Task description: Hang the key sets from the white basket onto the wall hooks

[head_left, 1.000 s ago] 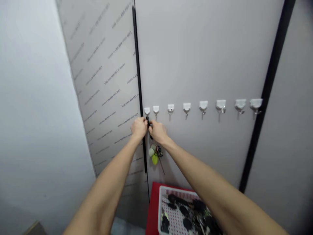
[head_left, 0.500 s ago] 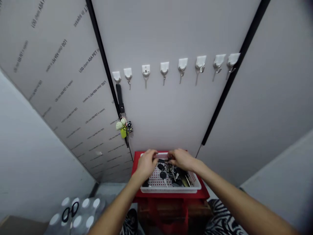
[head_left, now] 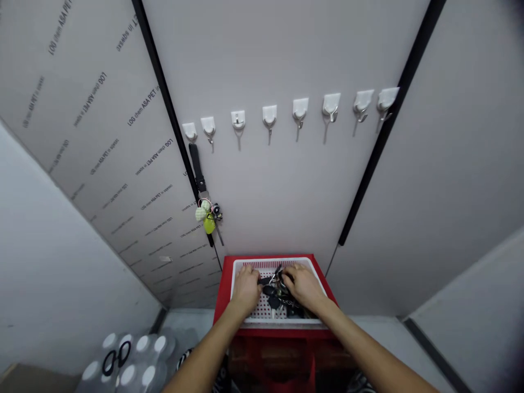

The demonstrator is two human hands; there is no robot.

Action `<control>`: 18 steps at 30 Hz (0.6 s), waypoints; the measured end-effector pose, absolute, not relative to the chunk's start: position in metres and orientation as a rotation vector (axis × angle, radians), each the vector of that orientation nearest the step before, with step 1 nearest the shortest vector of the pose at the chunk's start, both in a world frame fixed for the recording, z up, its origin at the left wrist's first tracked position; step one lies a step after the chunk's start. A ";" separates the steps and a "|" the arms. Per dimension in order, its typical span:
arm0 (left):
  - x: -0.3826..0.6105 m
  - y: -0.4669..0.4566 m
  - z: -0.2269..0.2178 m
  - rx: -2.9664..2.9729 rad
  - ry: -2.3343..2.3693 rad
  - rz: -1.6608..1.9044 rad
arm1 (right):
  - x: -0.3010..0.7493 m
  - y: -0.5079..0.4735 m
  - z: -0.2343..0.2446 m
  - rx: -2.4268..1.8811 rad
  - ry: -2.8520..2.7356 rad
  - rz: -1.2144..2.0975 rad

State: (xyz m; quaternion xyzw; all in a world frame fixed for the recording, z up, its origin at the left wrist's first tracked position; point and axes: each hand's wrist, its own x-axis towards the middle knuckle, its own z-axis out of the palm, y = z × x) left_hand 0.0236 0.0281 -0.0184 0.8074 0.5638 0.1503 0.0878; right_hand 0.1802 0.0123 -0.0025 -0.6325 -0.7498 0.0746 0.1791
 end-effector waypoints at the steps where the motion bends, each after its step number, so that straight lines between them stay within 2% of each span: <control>1: 0.023 0.028 -0.018 2.355 1.657 0.499 | 0.180 0.013 -0.004 -1.785 -2.106 0.214; 8: 0.023 0.030 -0.011 1.847 1.323 0.975 | 0.182 0.011 -0.004 -1.572 -1.998 0.159; 13: 0.025 0.029 -0.001 1.525 1.105 1.081 | 0.176 0.011 -0.002 -1.382 -2.175 0.264; 18: 0.029 0.029 0.019 1.468 1.097 1.130 | 0.170 0.011 0.000 -1.426 -2.135 0.352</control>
